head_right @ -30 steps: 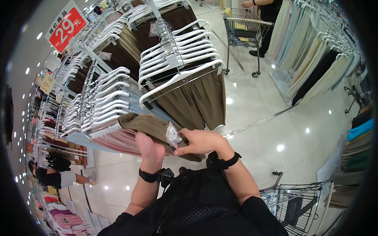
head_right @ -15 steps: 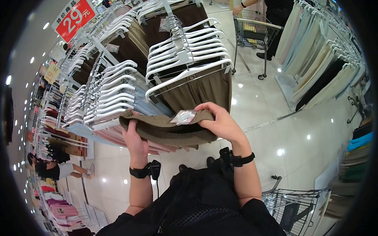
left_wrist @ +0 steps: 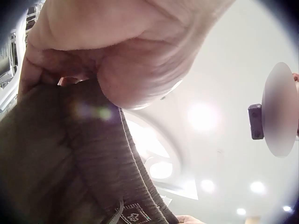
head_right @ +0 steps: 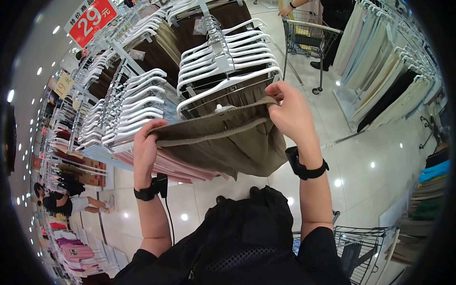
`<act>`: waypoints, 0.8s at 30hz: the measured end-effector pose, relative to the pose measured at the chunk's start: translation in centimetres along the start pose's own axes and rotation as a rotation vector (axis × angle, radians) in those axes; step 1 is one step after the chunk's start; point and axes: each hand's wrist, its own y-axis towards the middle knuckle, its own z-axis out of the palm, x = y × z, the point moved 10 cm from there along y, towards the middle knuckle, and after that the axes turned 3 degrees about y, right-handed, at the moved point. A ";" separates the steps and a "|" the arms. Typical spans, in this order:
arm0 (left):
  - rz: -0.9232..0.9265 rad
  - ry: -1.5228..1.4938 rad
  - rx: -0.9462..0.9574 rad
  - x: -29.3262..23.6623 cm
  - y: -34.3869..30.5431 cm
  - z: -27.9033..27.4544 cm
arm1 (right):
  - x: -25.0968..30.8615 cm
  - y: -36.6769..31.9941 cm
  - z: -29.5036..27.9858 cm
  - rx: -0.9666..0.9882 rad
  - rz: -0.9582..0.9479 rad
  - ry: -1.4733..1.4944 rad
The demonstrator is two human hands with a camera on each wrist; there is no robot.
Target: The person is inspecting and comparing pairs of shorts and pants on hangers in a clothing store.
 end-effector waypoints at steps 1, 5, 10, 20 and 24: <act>0.002 0.000 0.001 0.4 0.3 -0.4 | 0.5 0.2 -0.7 -0.061 0.020 -0.174; -0.079 0.096 0.066 1.7 0.9 -0.3 | -0.4 1.4 -1.3 -0.006 0.178 -0.614; -0.182 0.001 0.159 0.3 0.4 1.6 | -3.4 2.7 0.6 0.105 0.200 -0.061; -0.198 -0.035 0.361 -0.5 -1.3 2.6 | 0.6 -0.1 3.2 0.255 0.030 0.191; -0.340 -0.094 0.366 3.6 -2.8 2.0 | 0.0 -2.7 2.9 0.231 0.061 0.187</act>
